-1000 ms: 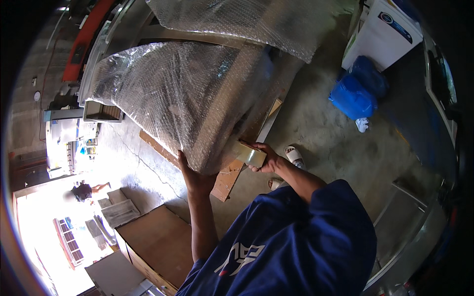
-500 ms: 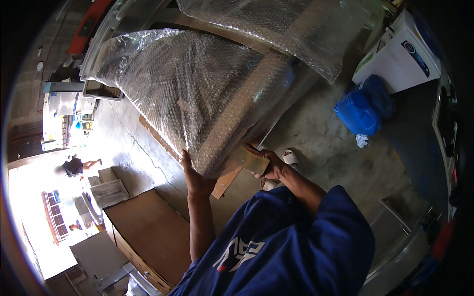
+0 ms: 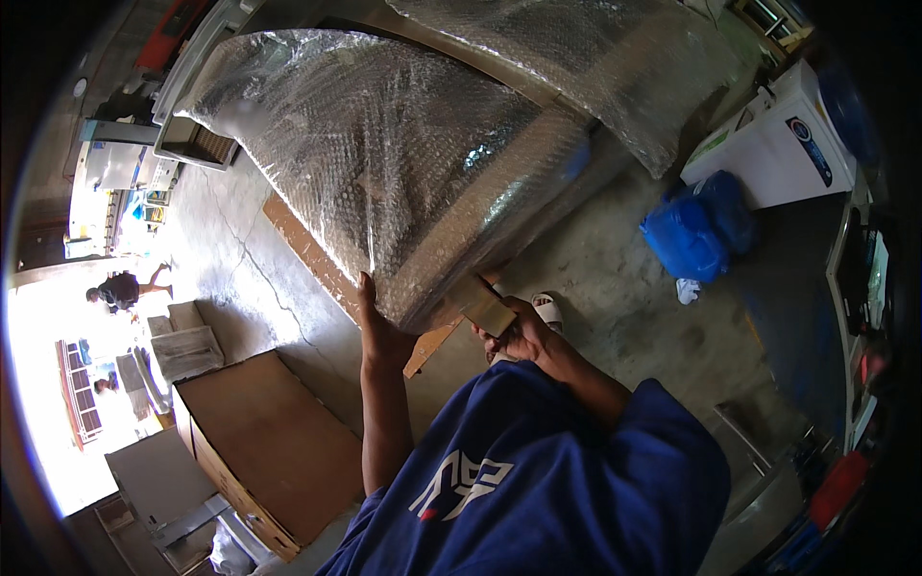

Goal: The person wraps a stainless steel gas stove with bubble wrap and secures it with packing tape. They also cut a piece of cardboard and place it under the wrapped stove.

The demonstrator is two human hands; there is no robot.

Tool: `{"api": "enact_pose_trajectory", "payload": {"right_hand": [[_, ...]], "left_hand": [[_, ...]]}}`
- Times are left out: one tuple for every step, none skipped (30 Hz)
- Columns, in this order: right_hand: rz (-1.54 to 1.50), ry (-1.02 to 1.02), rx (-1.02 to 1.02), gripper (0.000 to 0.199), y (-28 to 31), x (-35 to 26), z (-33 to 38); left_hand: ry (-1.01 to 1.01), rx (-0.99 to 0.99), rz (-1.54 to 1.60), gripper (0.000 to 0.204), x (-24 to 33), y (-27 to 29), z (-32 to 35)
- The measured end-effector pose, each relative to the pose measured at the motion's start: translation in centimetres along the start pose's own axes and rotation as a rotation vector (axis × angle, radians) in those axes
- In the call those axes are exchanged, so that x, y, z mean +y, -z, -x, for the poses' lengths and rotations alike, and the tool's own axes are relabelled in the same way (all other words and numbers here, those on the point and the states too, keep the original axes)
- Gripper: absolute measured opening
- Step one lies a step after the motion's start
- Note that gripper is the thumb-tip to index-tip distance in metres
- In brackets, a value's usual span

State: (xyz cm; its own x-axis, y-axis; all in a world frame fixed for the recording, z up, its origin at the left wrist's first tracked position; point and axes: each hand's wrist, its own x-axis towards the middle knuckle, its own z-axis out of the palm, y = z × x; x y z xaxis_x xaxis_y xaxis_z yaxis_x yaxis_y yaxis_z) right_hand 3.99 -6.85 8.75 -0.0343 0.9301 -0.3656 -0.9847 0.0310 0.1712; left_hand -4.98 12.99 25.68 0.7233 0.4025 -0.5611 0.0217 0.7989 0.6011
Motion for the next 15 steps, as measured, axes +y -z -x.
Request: {"api": "enact_pose_trajectory", "payload": {"right_hand": [[0.003, 0.006, -0.023, 0.047, 0.2, -0.1, 0.1], [0.002, 0.01, -0.045, 0.047, -0.1, 0.0, 0.3], [0.012, 0.013, -0.027, 0.047, -0.4, 0.1, 0.5], [0.022, 0.016, -0.008, 0.047, -0.8, 0.1, 0.8], [0.033, 0.017, 0.009, 0.046, -1.2, 0.1, 1.0], [0.021, 0.001, -0.005, 0.047, -1.1, 0.1, 1.0], [0.009, -0.015, -0.02, 0.047, -0.8, 0.1, 1.0], [0.001, -0.037, -0.037, 0.047, -0.5, 0.0, 0.7], [-0.003, -0.045, -0.038, 0.047, 0.0, 0.1, 0.7], [-0.005, -0.054, -0.037, 0.047, 0.8, 0.4, 0.9], [0.004, -0.078, -0.05, 0.047, 1.0, 0.4, 0.4], [-0.051, -0.081, -0.11, 0.045, 0.6, 0.4, 0.2], [-0.118, -0.087, -0.18, 0.045, 1.5, 0.2, -0.8], [-0.161, -0.036, -0.192, 0.044, 2.6, 0.4, -1.5], [-0.185, -0.032, -0.222, 0.045, 2.0, 0.5, -1.4]], "left_hand": [[-0.001, -0.006, -0.004, 0.077, 0.0, 0.1, -0.1], [-0.008, 0.011, -0.008, 0.078, -0.1, 0.1, -0.1], [-0.016, 0.028, -0.013, 0.079, -0.1, -0.2, -0.2], [-0.023, 0.044, -0.018, 0.079, -0.2, -0.3, -0.3], [-0.021, 0.027, -0.005, 0.08, -0.2, -0.2, -0.3], [-0.019, 0.009, 0.007, 0.08, -0.2, 0.0, -0.3], [-0.018, -0.009, 0.021, 0.08, -0.3, 0.1, -0.3], [-0.018, -0.019, 0.024, 0.082, -0.2, 0.2, -0.3], [-0.018, -0.028, 0.029, 0.084, -0.2, 0.4, -0.4], [-0.021, -0.037, 0.036, 0.086, -0.5, 0.5, -0.4], [-0.02, -0.007, 0.034, 0.084, -0.5, 0.7, -0.4], [-0.028, 0.022, 0.03, 0.082, -0.5, 0.6, -0.5], [-0.047, 0.059, 0.027, 0.08, -0.4, 0.8, -0.5], [-0.068, 0.077, 0.003, 0.078, -0.5, 1.1, -0.8], [-0.094, 0.11, 0.015, 0.078, -1.0, 1.9, -1.1]]}}
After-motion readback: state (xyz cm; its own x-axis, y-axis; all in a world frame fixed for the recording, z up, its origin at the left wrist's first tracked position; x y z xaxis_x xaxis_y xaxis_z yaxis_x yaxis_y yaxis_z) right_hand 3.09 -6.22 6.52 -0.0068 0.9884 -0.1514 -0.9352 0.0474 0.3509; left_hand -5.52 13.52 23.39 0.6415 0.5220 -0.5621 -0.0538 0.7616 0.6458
